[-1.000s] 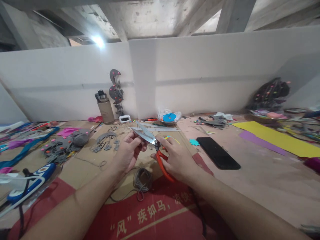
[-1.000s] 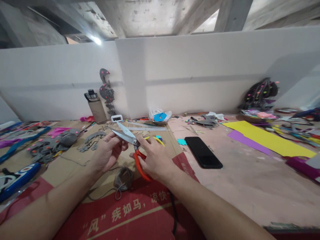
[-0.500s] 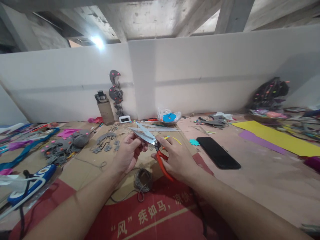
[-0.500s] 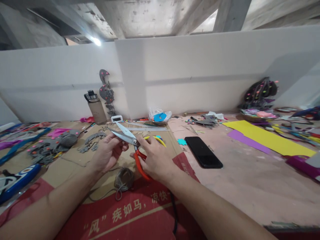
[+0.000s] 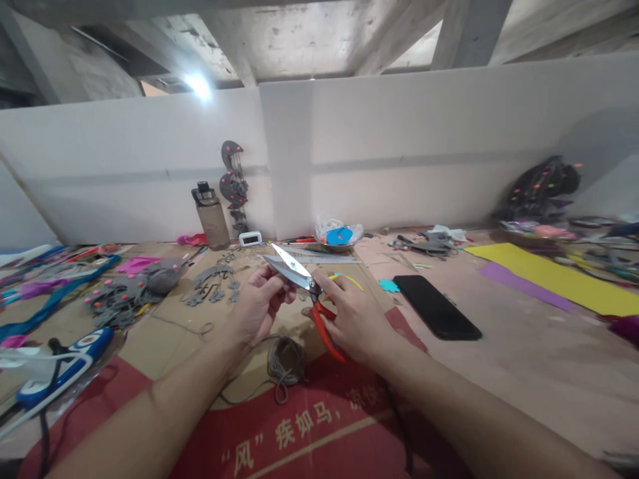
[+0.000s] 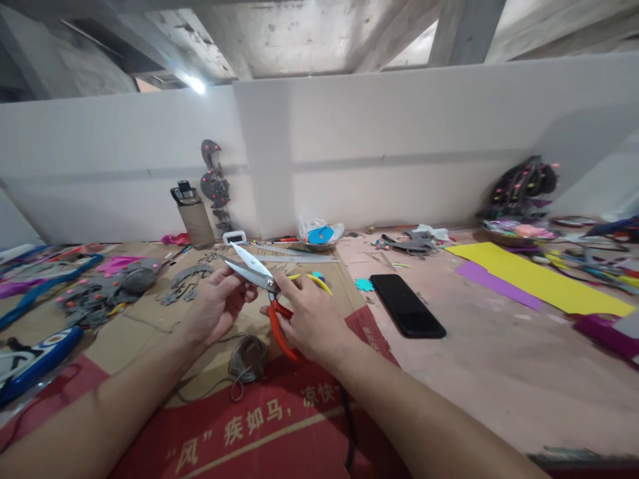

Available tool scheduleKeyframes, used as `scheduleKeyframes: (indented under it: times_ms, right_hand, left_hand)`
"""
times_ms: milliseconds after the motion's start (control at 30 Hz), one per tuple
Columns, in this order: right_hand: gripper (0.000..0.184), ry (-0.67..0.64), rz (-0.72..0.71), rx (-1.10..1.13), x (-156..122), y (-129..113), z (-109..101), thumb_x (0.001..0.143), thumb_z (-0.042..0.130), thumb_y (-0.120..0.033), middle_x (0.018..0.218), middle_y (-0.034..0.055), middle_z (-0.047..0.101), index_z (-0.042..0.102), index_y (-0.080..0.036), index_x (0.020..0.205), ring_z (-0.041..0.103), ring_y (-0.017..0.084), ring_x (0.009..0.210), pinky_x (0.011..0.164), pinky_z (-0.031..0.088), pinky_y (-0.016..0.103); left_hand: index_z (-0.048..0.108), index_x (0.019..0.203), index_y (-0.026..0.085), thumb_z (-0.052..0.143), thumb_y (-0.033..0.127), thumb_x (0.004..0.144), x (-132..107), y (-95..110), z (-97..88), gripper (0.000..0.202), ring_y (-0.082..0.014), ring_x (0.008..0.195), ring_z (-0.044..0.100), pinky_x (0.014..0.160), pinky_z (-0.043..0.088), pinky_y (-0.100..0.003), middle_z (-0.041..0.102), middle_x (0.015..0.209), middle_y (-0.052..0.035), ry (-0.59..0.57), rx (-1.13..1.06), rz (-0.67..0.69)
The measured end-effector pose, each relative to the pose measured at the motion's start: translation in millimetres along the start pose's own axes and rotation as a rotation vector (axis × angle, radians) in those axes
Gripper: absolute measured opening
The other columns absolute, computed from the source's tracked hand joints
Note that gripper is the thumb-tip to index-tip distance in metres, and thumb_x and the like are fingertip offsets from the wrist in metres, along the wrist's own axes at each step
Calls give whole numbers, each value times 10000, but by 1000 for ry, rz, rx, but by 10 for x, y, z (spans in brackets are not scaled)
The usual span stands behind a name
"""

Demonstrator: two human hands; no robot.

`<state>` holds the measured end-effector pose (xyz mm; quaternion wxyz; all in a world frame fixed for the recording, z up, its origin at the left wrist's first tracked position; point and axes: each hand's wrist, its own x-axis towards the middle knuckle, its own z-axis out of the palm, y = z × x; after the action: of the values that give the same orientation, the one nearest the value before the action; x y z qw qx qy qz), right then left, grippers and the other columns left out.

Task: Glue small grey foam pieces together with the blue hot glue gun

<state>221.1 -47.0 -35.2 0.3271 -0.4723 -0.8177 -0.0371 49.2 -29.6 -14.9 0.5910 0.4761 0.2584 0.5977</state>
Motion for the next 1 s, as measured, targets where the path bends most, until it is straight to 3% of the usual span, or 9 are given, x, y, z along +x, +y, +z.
scheduleKeyframes:
  times_ms: [200,433,700,1000]
  right_hand:
    - [547,-10,21,47,4,13,3,865,454,-518,999,123,601,444,-208,1316,574,241,865,729,449,341]
    - [462,-32,124,297,48,30,-58,862,495,-433,978,78,610,476,-196,1258,569,188,828,752,450,308]
    - [519,-31,59,147,11,-31,-78,849,502,-449,1014,101,541,425,-233,1314,529,209,858,748,439,329]
    - [538,-24,29,17,9,-1,-43,852,482,-492,991,108,556,416,-246,1326,531,221,821,704,427,335]
  left_hand:
    - [600,802,135,639,162,733,8,7,-15,84,-73,568,513,526,380,-191,603,696,-18,1,46,-2]
    - [576,754,138,677,195,708,48,17,-47,125,-56,538,484,508,350,-174,580,646,-4,117,49,-15]
    - [607,776,136,656,127,666,34,4,-28,121,-45,554,440,503,343,-169,534,679,18,101,-24,-15]
    - [632,786,135,623,113,660,7,5,6,128,-47,534,396,506,315,-185,525,651,21,74,77,30]
